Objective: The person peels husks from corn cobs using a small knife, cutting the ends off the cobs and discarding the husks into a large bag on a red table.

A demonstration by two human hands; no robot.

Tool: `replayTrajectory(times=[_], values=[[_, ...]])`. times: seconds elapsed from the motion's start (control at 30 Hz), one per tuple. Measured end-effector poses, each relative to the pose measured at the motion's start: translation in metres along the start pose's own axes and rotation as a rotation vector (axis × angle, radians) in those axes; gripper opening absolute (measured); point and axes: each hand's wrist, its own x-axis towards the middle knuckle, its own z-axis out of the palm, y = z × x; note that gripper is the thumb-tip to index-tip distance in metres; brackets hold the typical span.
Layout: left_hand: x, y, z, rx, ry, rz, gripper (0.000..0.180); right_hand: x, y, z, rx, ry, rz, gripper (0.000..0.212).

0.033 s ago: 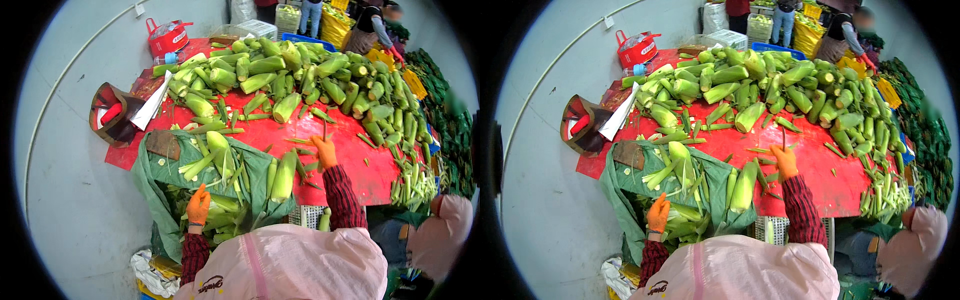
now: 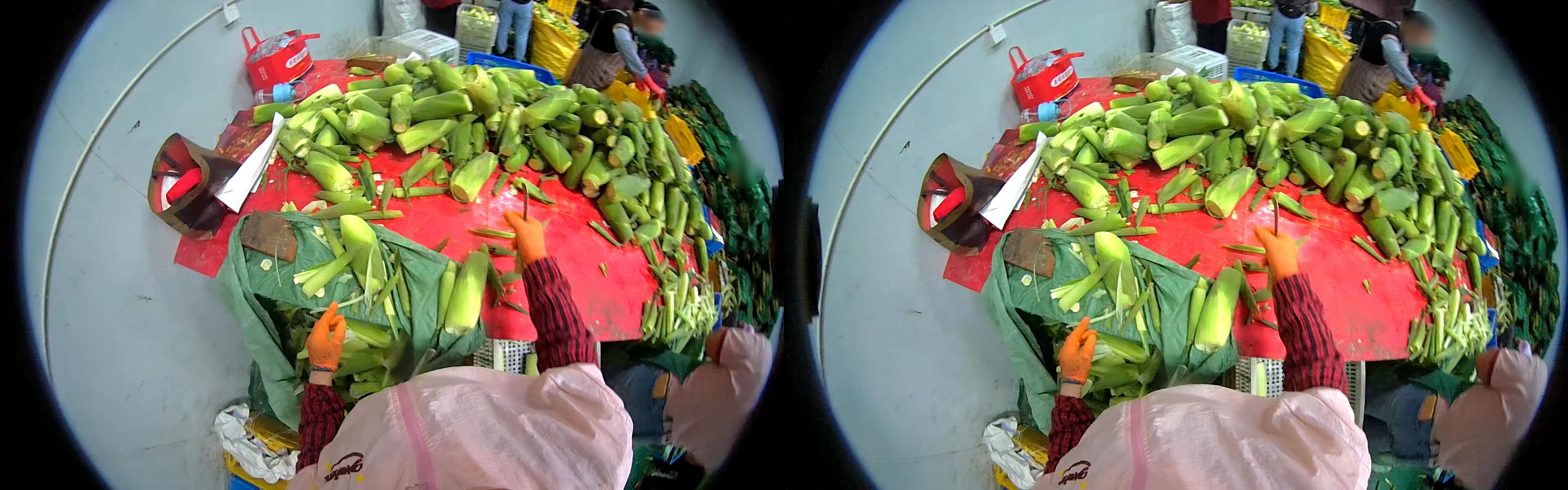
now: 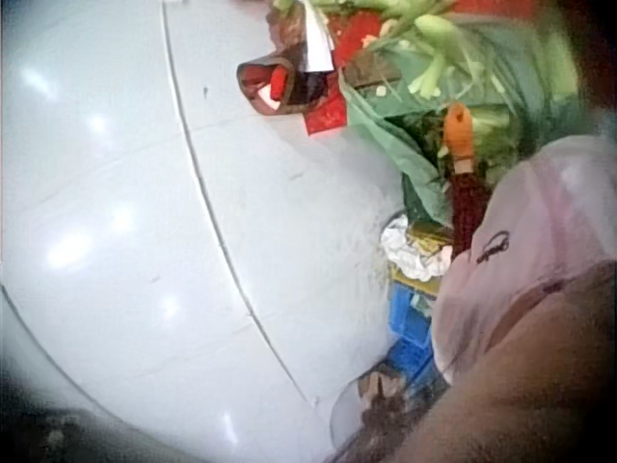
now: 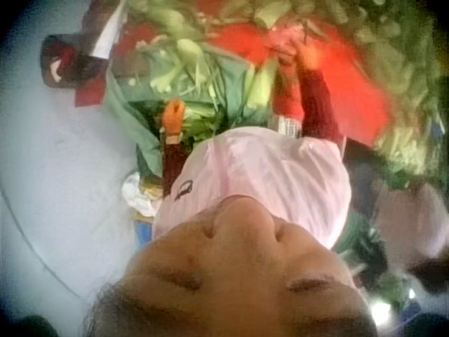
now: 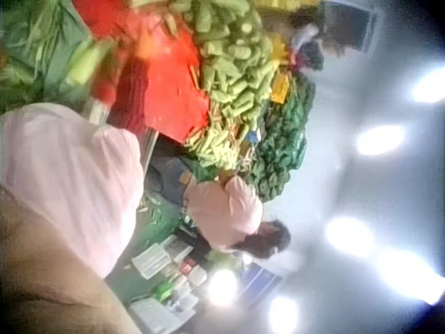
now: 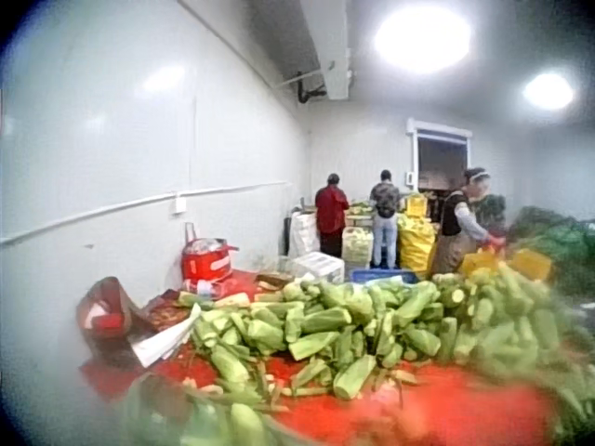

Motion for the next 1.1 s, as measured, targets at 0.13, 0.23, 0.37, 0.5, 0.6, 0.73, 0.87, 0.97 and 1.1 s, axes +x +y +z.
replayTrajectory(times=[0.13, 0.23, 0.37, 0.5, 0.6, 0.73, 0.87, 0.97, 1.1], values=[[-0.021, 0.015, -0.009, 0.054, 0.117, -0.071, 0.041, 0.123, 0.018, 0.064, 0.131, 0.02, 0.242, 0.061], [-0.049, 0.016, -0.016, 0.132, 0.193, -0.16, 0.039, 0.15, 0.01, 0.095, -0.074, 0.033, 0.365, 0.072], [-0.063, 0.005, -0.017, -0.015, 0.191, -0.289, 0.04, 0.166, 0.004, 0.106, 0.185, 0.039, 0.404, 0.058], [-0.037, 0.019, -0.015, -0.207, 0.184, -0.276, 0.04, 0.133, 0.017, 0.094, 0.236, -0.148, 0.197, 0.057], [0.0, 0.056, -0.012, -0.2, 0.141, -0.092, 0.043, 0.054, -0.034, 0.092, 0.173, -0.342, -0.051, 0.041], [0.038, 0.138, -0.001, -0.327, -0.001, 0.156, 0.065, -0.05, -0.07, 0.1, 0.227, -0.69, -0.373, 0.065], [0.046, 0.178, 0.013, -0.647, -0.206, 0.307, 0.075, -0.132, -0.065, 0.123, 0.034, -0.826, -0.605, 0.077], [0.02, 0.171, -0.004, -0.793, -0.223, 0.253, 0.074, -0.164, -0.062, 0.132, -0.153, -0.859, -0.583, 0.053], [-0.006, 0.131, -0.02, -0.756, -0.03, 0.287, 0.073, -0.212, -0.085, 0.134, -0.044, -0.893, -0.327, 0.029]])
